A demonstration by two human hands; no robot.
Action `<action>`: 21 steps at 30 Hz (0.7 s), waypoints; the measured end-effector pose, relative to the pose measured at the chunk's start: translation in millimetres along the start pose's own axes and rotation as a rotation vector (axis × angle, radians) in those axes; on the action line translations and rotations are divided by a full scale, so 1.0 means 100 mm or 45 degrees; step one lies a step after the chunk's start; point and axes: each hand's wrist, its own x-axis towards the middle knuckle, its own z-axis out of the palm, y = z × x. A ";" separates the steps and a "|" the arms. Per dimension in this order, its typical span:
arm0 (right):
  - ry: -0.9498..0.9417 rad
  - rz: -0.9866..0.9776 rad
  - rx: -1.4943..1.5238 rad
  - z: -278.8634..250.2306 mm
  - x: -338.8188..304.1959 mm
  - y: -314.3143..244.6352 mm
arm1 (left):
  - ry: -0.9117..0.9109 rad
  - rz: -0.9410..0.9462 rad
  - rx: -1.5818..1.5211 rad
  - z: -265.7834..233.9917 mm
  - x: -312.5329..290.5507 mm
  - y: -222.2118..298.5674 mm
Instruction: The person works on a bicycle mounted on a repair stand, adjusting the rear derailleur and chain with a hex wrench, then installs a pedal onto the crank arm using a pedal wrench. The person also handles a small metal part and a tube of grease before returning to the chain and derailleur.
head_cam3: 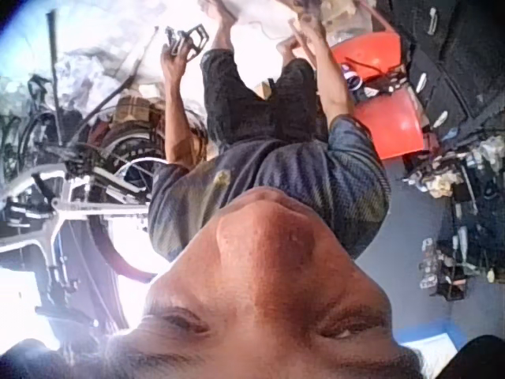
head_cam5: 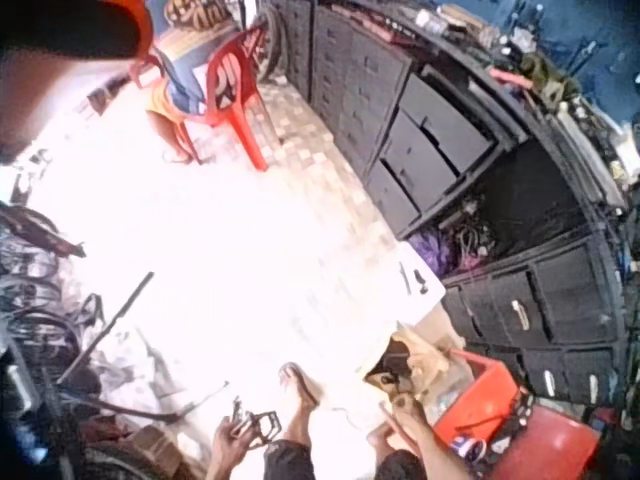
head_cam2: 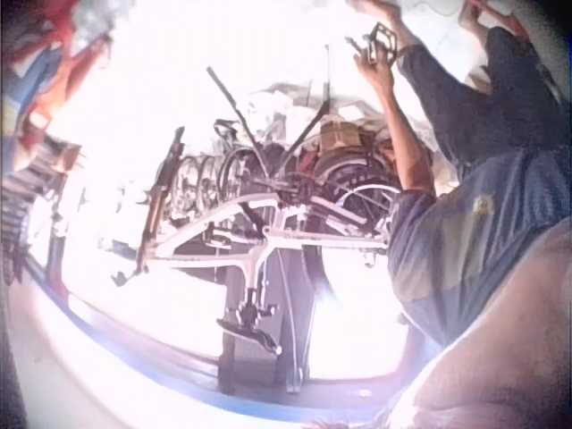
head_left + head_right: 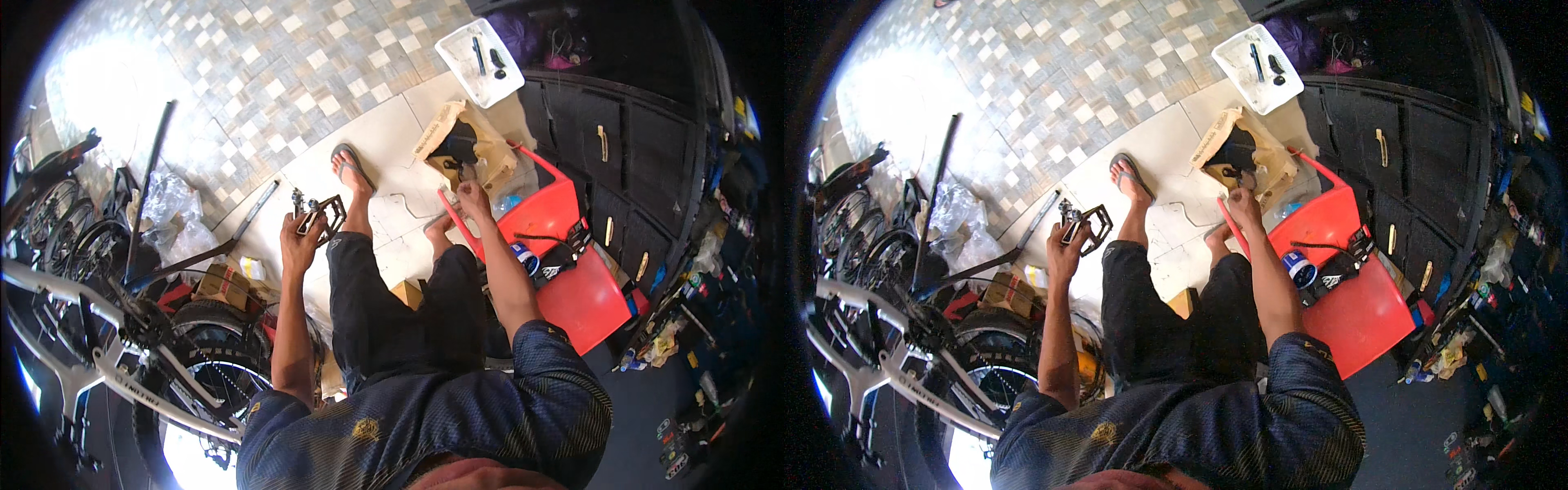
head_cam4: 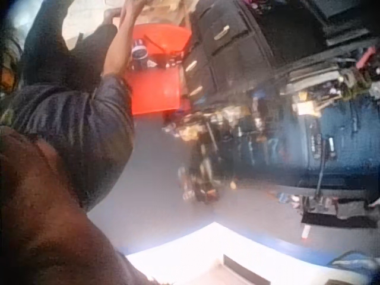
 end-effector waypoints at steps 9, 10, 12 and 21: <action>0.026 -0.045 -0.411 0.25 1.49 0.37 | -0.147 0.010 0.051 0.86 0.76 -0.31; 0.080 -0.173 -0.451 0.30 1.71 0.46 | -0.160 0.057 -0.001 1.03 0.82 -0.38; 0.188 -0.259 -0.481 0.48 2.16 0.73 | -0.262 0.076 -0.080 1.37 1.00 -0.43; 0.181 -0.011 -1.065 0.94 3.44 0.91 | -0.565 0.137 0.186 2.31 1.11 -0.57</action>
